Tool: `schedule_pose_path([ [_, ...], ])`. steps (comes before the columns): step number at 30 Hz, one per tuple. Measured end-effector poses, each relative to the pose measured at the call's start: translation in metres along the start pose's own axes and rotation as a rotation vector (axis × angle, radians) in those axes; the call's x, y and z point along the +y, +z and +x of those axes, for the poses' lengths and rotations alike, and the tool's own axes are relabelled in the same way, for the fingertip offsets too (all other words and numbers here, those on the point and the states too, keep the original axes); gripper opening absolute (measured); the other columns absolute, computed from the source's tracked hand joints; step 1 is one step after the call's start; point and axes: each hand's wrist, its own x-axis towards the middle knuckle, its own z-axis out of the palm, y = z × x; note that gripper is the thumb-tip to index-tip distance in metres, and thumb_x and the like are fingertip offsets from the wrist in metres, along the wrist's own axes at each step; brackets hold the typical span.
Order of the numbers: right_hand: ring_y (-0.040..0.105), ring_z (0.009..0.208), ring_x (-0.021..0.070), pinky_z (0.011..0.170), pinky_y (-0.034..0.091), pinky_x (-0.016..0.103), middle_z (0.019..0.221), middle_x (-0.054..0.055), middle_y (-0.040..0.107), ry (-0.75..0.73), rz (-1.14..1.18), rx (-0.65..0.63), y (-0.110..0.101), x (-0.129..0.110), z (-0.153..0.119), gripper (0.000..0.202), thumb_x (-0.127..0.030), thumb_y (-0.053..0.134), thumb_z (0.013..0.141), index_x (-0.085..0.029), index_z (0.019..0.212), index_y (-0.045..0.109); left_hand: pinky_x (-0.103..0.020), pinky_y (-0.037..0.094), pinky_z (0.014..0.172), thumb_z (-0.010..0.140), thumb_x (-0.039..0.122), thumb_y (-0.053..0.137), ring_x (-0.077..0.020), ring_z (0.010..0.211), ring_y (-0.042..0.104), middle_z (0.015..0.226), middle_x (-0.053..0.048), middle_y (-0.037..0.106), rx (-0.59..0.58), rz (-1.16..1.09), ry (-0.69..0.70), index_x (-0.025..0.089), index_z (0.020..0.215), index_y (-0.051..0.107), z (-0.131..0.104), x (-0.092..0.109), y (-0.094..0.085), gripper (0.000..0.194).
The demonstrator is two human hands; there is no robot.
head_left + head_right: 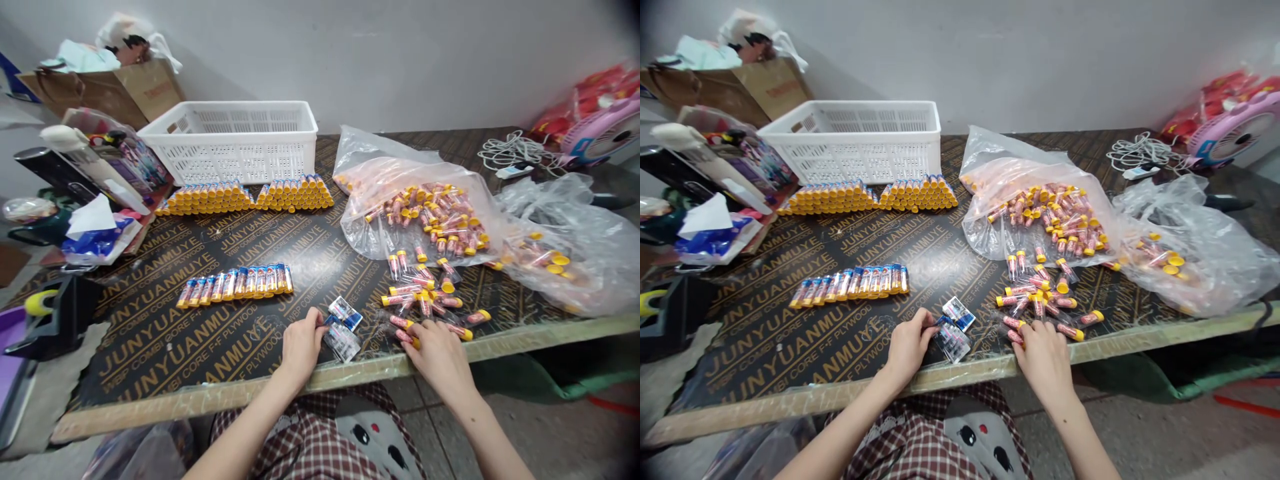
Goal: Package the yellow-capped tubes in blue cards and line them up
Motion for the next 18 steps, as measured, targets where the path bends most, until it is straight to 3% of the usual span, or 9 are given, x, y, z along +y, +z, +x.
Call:
schedule_pose_path([
  [2, 0.056, 0.079, 0.0286, 0.066, 0.041, 0.038, 0.076, 0.008, 0.063, -0.012, 0.071, 0.008, 0.003, -0.001, 0.000, 0.013, -0.029, 0.058, 0.080, -0.018, 0.076, 0.063, -0.026, 0.038, 0.064, 0.082, 0.021, 0.057, -0.0177, 0.071, 0.059, 0.076, -0.001, 0.066, 0.030, -0.007, 0.063, 0.020, 0.082, 0.060, -0.001, -0.002, 0.001, 0.004],
  [6, 0.061, 0.081, 0.0262, 0.071, 0.045, 0.038, 0.084, 0.008, 0.068, 0.041, 0.380, 0.056, 0.007, -0.007, 0.001, 0.021, -0.033, 0.054, 0.083, -0.017, 0.093, 0.064, -0.027, 0.041, 0.074, 0.083, 0.022, 0.056, -0.0175, 0.085, 0.056, 0.088, -0.004, 0.063, 0.113, -0.031, 0.162, 0.019, 0.076, 0.064, -0.002, -0.005, 0.002, 0.011],
  [11, 0.062, 0.081, 0.0202, 0.072, 0.049, 0.031, 0.093, 0.007, 0.067, 0.107, 0.847, 0.077, -0.004, -0.030, 0.003, 0.027, -0.042, 0.049, 0.087, -0.019, 0.094, 0.062, -0.028, 0.041, 0.070, 0.088, 0.026, 0.049, -0.0182, 0.079, 0.054, 0.078, -0.004, 0.062, 0.067, 0.040, 0.174, 0.020, 0.079, 0.067, -0.003, -0.007, 0.003, 0.020],
  [15, 0.059, 0.080, 0.0183, 0.065, 0.048, 0.028, 0.097, 0.007, 0.062, 0.108, 1.001, 0.146, -0.013, -0.054, 0.002, 0.024, -0.039, 0.049, 0.088, -0.020, 0.100, 0.059, -0.027, 0.041, 0.069, 0.084, 0.021, 0.054, -0.0163, 0.074, 0.056, 0.079, -0.002, 0.063, 0.060, -0.039, 0.119, 0.020, 0.091, 0.062, -0.005, -0.008, 0.003, 0.011],
  [18, 0.056, 0.073, 0.0164, 0.062, 0.047, 0.028, 0.092, 0.006, 0.060, 0.021, 1.064, 0.135, -0.013, -0.069, 0.000, 0.019, -0.035, 0.051, 0.088, -0.020, 0.097, 0.060, -0.026, 0.039, 0.066, 0.077, 0.015, 0.057, -0.0149, 0.071, 0.054, 0.074, 0.000, 0.059, 0.089, -0.102, 0.077, 0.020, 0.076, 0.058, -0.007, -0.008, 0.002, 0.005],
])
